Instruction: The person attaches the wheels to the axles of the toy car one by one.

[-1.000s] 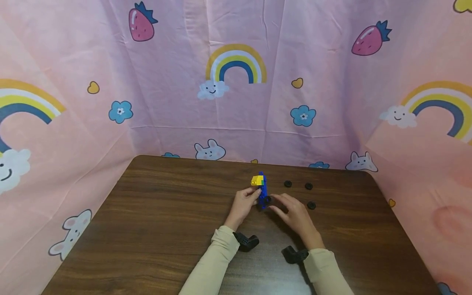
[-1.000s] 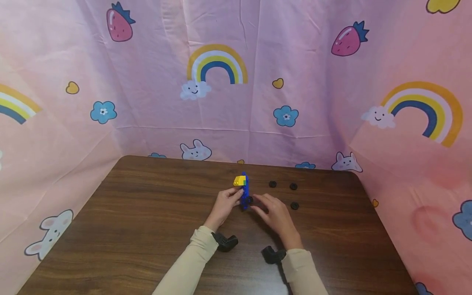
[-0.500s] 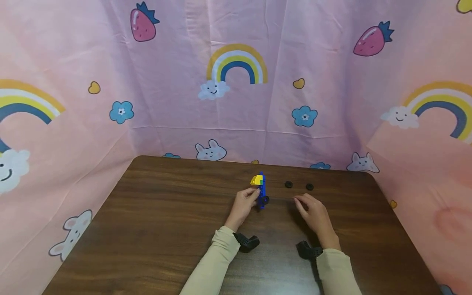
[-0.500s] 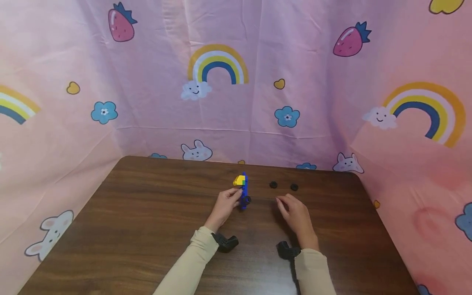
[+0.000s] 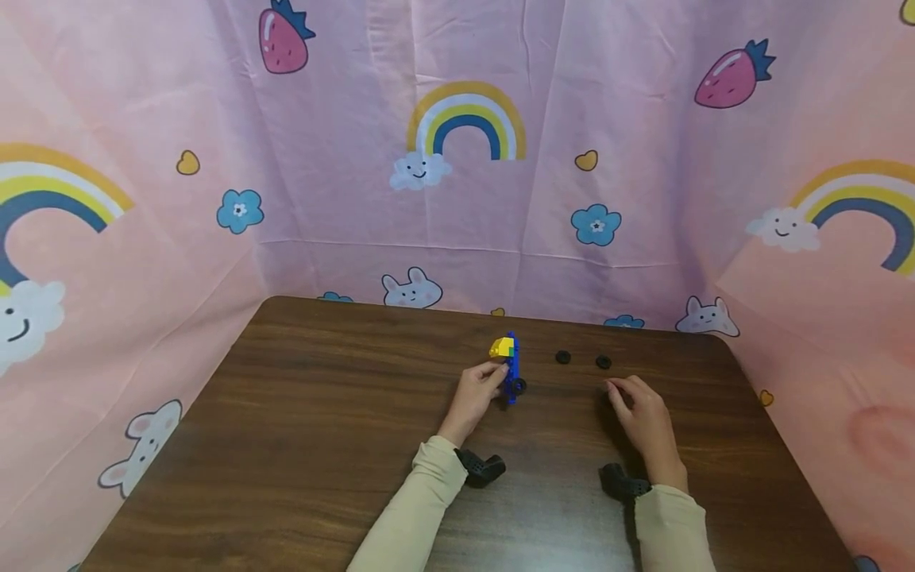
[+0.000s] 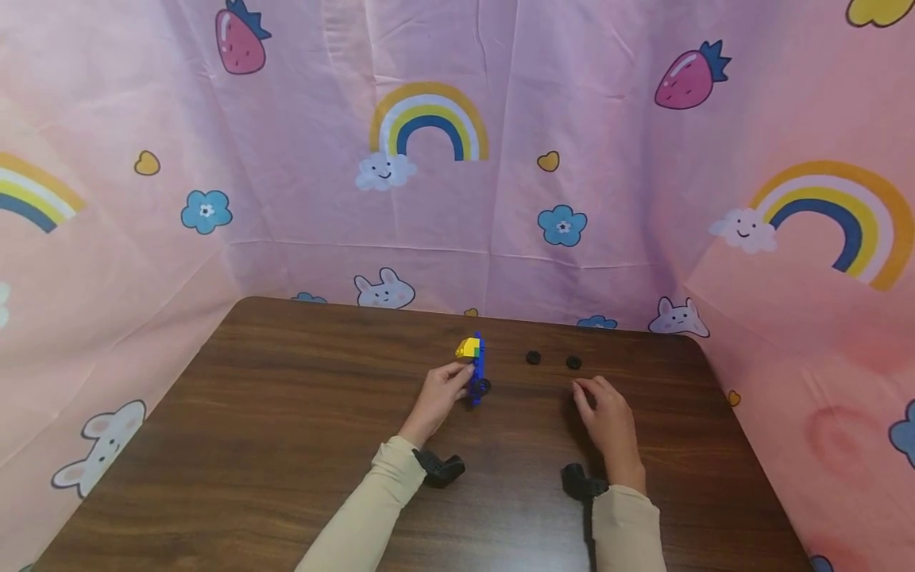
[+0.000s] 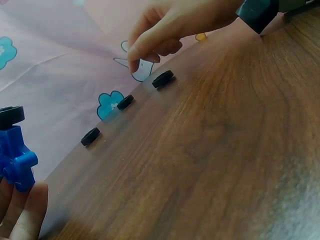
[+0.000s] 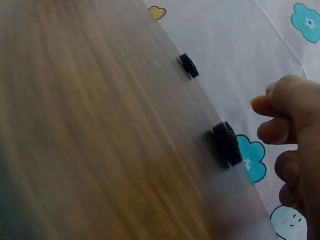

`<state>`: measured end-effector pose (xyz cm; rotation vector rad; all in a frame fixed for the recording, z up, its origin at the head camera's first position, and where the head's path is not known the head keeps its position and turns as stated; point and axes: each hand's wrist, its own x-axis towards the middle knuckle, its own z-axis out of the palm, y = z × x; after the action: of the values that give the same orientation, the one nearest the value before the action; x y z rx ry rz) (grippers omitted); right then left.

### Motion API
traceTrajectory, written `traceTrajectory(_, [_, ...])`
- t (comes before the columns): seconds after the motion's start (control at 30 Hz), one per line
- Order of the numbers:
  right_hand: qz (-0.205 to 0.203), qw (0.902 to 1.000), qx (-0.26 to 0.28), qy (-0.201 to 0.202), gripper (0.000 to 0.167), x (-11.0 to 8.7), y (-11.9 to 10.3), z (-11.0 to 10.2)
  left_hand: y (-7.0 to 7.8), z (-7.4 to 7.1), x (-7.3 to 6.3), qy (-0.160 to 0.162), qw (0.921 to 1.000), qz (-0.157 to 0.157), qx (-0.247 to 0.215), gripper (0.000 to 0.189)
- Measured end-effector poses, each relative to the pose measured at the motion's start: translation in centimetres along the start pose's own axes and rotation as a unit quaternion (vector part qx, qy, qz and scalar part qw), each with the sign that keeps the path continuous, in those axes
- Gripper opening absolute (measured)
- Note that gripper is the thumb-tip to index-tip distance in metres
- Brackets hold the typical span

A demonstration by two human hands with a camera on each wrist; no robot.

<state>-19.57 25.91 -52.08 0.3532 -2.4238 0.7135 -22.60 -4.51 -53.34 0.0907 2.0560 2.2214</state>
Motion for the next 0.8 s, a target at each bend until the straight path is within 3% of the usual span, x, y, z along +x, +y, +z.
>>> traceTrajectory(0.4, [0.107, 0.9933, -0.007, -0.045, 0.022, -0.7, 1.2, -1.0, 0.1, 0.0, 0.1, -0.003, 1.0, 0.001, 0.002, 0.035])
traceTrajectory(0.8, [0.138, 0.9823, -0.009, -0.126, 0.032, -0.8, 1.5, -1.6, 0.1, -0.1, -0.1, -0.002, 1.0, -0.004, 0.003, 0.034])
